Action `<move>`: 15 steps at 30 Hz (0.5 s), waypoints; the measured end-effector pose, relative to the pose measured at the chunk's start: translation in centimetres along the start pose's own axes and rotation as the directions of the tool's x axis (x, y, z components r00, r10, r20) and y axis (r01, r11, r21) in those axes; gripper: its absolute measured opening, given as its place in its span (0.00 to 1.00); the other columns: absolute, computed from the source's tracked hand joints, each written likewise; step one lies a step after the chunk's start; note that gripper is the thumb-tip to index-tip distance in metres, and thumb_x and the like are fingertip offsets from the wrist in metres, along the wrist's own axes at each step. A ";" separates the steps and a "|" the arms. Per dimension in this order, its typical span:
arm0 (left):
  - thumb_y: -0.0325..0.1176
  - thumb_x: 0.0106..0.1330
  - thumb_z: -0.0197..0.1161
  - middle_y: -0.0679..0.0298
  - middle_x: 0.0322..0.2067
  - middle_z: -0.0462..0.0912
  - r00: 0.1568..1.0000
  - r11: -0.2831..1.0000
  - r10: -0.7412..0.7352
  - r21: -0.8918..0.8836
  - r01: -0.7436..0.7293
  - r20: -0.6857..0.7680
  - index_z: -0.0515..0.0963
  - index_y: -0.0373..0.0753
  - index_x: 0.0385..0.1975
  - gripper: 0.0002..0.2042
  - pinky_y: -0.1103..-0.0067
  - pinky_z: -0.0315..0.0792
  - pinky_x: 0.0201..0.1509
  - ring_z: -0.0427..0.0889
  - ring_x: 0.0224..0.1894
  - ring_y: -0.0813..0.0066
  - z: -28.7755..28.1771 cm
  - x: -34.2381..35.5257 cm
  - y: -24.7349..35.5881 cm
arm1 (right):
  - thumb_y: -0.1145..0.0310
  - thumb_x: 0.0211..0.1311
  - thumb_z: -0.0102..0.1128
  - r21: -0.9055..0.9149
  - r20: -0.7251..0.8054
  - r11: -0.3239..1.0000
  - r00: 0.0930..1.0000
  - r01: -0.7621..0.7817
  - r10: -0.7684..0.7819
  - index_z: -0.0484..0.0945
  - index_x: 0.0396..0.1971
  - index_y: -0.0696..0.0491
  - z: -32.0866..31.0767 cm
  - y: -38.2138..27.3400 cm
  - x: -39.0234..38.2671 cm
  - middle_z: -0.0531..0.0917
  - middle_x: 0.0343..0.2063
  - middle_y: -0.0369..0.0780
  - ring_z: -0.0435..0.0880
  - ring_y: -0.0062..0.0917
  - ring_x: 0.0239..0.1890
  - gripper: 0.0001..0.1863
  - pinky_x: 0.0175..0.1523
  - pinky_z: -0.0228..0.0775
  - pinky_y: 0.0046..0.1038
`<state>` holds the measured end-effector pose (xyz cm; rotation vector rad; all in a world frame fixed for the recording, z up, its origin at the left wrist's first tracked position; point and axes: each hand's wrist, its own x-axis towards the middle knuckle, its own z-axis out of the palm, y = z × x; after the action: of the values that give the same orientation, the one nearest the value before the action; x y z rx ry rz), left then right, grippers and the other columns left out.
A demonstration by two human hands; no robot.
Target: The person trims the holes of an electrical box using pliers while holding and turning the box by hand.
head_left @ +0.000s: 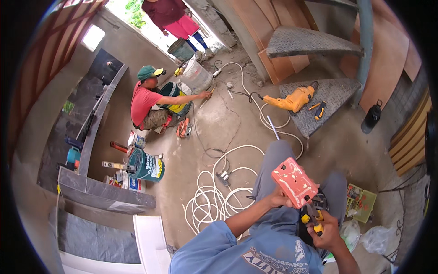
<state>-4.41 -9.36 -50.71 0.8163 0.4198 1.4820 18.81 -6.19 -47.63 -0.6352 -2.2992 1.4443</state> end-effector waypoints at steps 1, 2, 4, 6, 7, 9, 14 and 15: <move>0.41 0.41 0.78 0.51 0.47 0.71 1.000 1.000 0.001 0.022 -0.001 -0.001 0.52 0.45 0.57 0.45 0.51 0.51 0.67 0.72 0.51 0.58 0.1 -0.1 0.4 | 0.68 0.46 0.64 0.000 0.061 1.000 0.998 0.012 -0.012 0.79 0.35 0.62 -0.3 -0.2 0.0 0.72 0.45 0.50 0.79 0.43 0.40 0.16 0.49 0.69 0.32; 0.43 0.42 0.77 0.51 0.48 0.71 1.000 0.999 0.002 0.045 -0.002 -0.003 0.52 0.45 0.57 0.46 0.51 0.51 0.67 0.72 0.52 0.58 0.1 -0.1 0.6 | 0.68 0.49 0.62 0.002 0.122 1.000 0.992 0.022 -0.022 0.77 0.42 0.62 -0.5 -0.5 -0.2 0.70 0.52 0.49 0.78 0.41 0.47 0.19 0.56 0.65 0.31; 0.43 0.43 0.76 0.51 0.50 0.70 0.999 0.998 0.045 0.047 -0.046 0.009 0.53 0.43 0.59 0.45 0.55 0.53 0.67 0.71 0.54 0.57 -1.2 -0.7 -0.1 | 0.66 0.55 0.60 0.522 0.233 0.805 0.955 -0.282 0.184 0.67 0.54 0.61 -0.5 -1.5 -1.2 0.63 0.60 0.47 0.71 0.36 0.59 0.27 0.65 0.54 0.31; 0.45 0.46 0.74 0.53 0.55 0.69 0.996 0.995 0.086 0.055 -0.088 0.034 0.55 0.40 0.61 0.44 0.61 0.58 0.66 0.68 0.59 0.57 -2.7 -1.4 -0.5 | 0.65 0.56 0.60 0.639 0.380 0.686 0.918 -0.347 0.111 0.57 0.59 0.61 -0.6 -1.5 -1.5 0.65 0.58 0.45 0.70 0.33 0.59 0.34 0.64 0.55 0.30; 0.47 0.49 0.72 0.55 0.55 0.70 0.995 0.995 0.091 -0.046 -0.093 -0.042 0.59 0.41 0.60 0.40 0.61 0.56 0.67 0.71 0.57 0.60 -1.0 -0.3 0.3 | 0.66 0.54 0.61 0.566 0.392 0.761 0.916 -0.316 0.089 0.56 0.59 0.62 -1.0 -0.7 -1.9 0.66 0.55 0.45 0.71 0.32 0.58 0.36 0.61 0.57 0.30; 0.48 0.51 0.70 0.57 0.54 0.71 0.988 0.957 0.116 -0.254 -0.138 -0.101 0.60 0.42 0.59 0.38 0.60 0.55 0.67 0.71 0.56 0.61 -0.2 0.1 0.0 | 0.66 0.53 0.62 0.370 0.295 0.871 0.930 -0.323 0.220 0.55 0.59 0.62 -1.3 0.8 -3.2 0.67 0.54 0.45 0.72 0.32 0.57 0.36 0.59 0.60 0.31; 0.52 0.56 0.64 0.62 0.51 0.73 0.987 0.788 -0.035 -0.611 -0.071 -0.160 0.65 0.45 0.56 0.31 0.57 0.53 0.69 0.72 0.54 0.63 1.9 0.7 -2.8 | 0.72 0.48 0.66 -0.181 -0.535 0.980 0.845 -0.083 -0.028 0.79 0.37 0.59 -1.5 -0.2 1.3 0.71 0.43 0.45 0.74 0.36 0.41 0.15 0.48 0.66 0.32; 0.53 0.56 0.63 0.62 0.50 0.74 0.987 0.744 -0.063 -0.666 -0.052 -0.148 0.66 0.44 0.55 0.30 0.59 0.54 0.68 0.72 0.54 0.64 1.6 -0.1 -2.5 | 0.72 0.47 0.67 -0.357 -0.553 0.930 0.822 -0.087 -0.136 0.82 0.33 0.57 -1.2 -1.0 3.1 0.71 0.42 0.44 0.74 0.36 0.40 0.11 0.48 0.66 0.32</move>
<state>-1.50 -9.53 -51.39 0.1111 -0.0186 1.5466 16.66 -3.97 -45.98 -0.9848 -2.0656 0.6578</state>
